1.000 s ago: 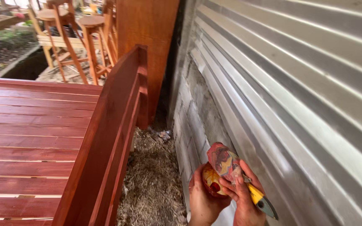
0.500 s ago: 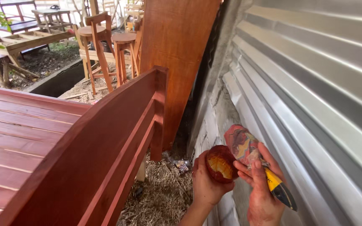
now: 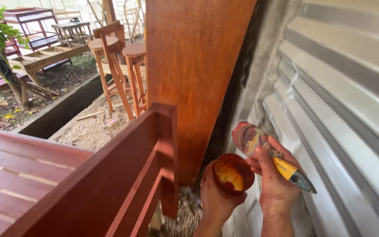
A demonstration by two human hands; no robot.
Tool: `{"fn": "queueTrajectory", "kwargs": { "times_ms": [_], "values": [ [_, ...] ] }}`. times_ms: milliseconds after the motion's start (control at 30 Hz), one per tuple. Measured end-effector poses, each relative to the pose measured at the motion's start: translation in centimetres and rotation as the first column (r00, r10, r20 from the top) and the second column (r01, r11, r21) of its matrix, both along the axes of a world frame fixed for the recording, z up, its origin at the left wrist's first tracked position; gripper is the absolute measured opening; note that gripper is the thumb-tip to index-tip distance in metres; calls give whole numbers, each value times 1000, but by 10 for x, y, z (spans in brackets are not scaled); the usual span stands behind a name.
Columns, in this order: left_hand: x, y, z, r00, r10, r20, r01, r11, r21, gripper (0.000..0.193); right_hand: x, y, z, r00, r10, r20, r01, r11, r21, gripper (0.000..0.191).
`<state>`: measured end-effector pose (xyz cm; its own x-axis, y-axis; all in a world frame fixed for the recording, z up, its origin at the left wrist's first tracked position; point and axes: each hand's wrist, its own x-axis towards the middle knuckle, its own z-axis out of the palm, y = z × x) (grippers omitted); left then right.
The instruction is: The person applies reddish-brown stain to a wooden bench using a brush. They repeatedly dip the brush into a small container of stain and coat the bench's slats and frame, working along the length of the bench.
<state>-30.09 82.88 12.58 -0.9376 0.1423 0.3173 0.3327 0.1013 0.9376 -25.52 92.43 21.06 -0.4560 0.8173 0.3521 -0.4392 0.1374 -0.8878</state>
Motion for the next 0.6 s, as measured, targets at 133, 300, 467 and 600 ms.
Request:
{"fn": "queueTrajectory", "kwargs": {
  "times_ms": [133, 300, 467, 600],
  "values": [
    [-80, 22, 0, 996, 92, -24, -93, 995, -39, 109, -86, 29, 0, 993, 70, -95, -67, 997, 39, 41],
    [-183, 50, -14, 984, 177, 12, -177, 984, 7, 103, -202, 65, -8, 984, 174, -41, -169, 981, 96, 39],
    [-278, 79, -39, 915, 385, -122, -371, 920, 124, 98, -315, 76, -25, 961, 266, -77, -248, 952, 181, 40],
    [-334, 89, -58, 849, 528, -14, -524, 845, 102, 102, -384, 78, -36, 918, 398, -5, -391, 904, 176, 38]
  ]
}}
